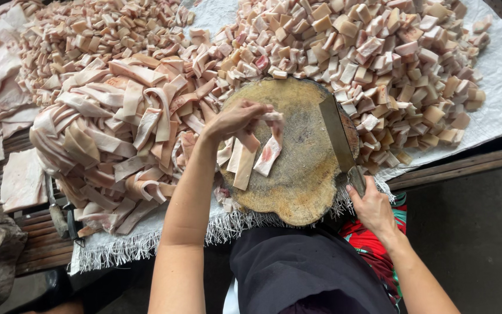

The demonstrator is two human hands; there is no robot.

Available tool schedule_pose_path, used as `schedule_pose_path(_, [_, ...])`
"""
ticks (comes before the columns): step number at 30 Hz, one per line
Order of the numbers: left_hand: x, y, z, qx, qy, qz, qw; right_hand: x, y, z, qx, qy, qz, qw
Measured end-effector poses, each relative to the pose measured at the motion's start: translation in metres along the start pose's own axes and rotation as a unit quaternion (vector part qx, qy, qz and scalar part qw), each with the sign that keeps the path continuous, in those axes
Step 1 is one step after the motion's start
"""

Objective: The person uses a cleaver to cut long strips of pork skin into small square pieces on a wooden cutting board while occasionally moving piles of cut pieces aside.

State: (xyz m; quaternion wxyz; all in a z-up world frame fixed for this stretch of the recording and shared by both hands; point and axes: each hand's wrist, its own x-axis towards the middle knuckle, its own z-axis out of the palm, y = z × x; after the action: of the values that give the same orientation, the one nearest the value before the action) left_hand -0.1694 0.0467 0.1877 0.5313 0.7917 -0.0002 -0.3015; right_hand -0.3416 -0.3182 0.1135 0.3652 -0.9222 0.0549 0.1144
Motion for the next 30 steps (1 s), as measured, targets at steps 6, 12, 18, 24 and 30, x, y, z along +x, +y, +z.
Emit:
schedule_pose_path(6, [0.028, 0.008, 0.029, -0.028, -0.164, 0.113, 0.98, -0.015, -0.018, -0.036, 0.098, -0.017, 0.115, 0.988])
schedule_pose_path(12, [0.048, -0.037, 0.059, 0.562, 0.05, 0.026, 0.825, -0.023, -0.015, -0.03, 0.08, -0.01, 0.124, 0.989])
schedule_pose_path(18, [-0.016, -0.13, 0.027, 0.249, 0.227, -0.075, 0.939, -0.019, 0.008, -0.001, 0.014, 0.025, 0.044, 0.999])
schedule_pose_path(24, [-0.026, -0.139, 0.096, 0.303, 0.256, -0.125, 0.909, -0.016, 0.007, 0.013, -0.029, 0.008, 0.065, 0.997])
schedule_pose_path(30, [0.003, -0.157, 0.127, 0.375, 0.334, -0.046, 0.864, -0.017, 0.008, 0.022, -0.085, 0.026, 0.024, 0.996])
